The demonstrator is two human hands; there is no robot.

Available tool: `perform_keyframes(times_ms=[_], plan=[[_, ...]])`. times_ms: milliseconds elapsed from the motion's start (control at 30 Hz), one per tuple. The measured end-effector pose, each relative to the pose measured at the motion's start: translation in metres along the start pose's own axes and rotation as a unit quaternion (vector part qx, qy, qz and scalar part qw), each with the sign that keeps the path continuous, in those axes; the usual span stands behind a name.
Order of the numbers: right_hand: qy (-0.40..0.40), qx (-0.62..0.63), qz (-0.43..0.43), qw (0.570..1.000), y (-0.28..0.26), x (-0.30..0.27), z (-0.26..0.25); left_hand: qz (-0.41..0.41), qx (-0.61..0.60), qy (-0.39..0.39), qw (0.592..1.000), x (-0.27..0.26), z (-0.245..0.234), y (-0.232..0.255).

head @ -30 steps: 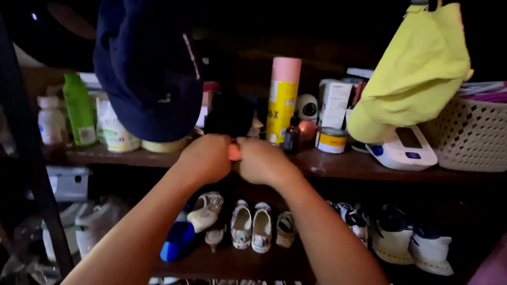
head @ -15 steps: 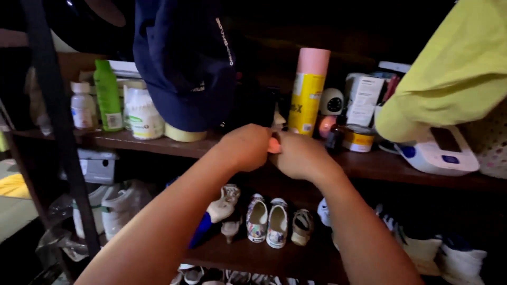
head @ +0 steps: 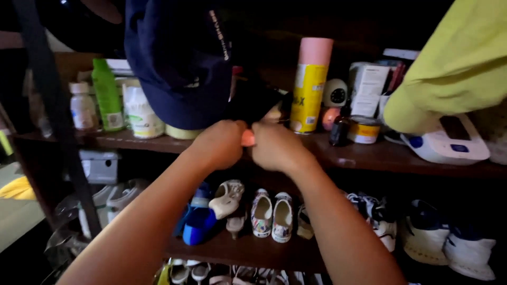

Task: The person folds a pink cloth and places it on a shelf. They then handle a small plastic bag, a blue ribbon, and a black pouch, arranging them on the shelf among shoes and other items.

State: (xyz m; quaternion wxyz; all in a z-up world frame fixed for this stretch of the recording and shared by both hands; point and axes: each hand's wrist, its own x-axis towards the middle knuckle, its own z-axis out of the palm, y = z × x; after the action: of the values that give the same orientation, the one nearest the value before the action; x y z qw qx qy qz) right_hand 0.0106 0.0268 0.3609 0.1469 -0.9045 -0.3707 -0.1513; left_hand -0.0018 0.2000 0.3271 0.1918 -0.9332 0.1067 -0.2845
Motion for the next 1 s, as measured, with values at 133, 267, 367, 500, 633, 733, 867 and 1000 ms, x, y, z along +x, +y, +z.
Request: perform_keyframes(times_ms=[133,267,367,500,633,733,867,1000], plan=[[0.006,-0.022,-0.012,1.0,-0.013,-0.034,-0.014,-0.023,-0.093,-0.026,0.995,-0.009,-0.012,0.009],[0.021,-0.04,-0.052,0.998,0.0,-0.055,-0.018,-0.039,-0.096,-0.068,0.992,-0.018,-0.038,0.037],[0.037,-0.071,-0.052,0.995,0.02,-0.078,-0.024,-0.028,-0.15,-0.081,0.985,-0.009,-0.059,0.066],[0.093,-0.104,-0.058,0.989,0.059,-0.104,-0.031,0.034,-0.194,-0.023,0.98,0.013,-0.062,0.109],[0.113,-0.077,-0.037,0.99,0.082,-0.132,-0.043,0.075,-0.21,0.034,0.974,0.029,-0.058,0.15],[0.091,-0.095,0.006,0.991,0.098,-0.143,-0.05,0.082,-0.182,0.091,0.976,0.044,-0.048,0.173],[0.1,-0.103,0.032,0.989,0.115,-0.151,-0.056,0.092,-0.196,0.1,0.971,0.059,-0.044,0.191],[0.112,-0.129,0.053,0.984,0.131,-0.154,-0.056,0.107,-0.241,0.092,0.96,0.067,-0.051,0.198]])
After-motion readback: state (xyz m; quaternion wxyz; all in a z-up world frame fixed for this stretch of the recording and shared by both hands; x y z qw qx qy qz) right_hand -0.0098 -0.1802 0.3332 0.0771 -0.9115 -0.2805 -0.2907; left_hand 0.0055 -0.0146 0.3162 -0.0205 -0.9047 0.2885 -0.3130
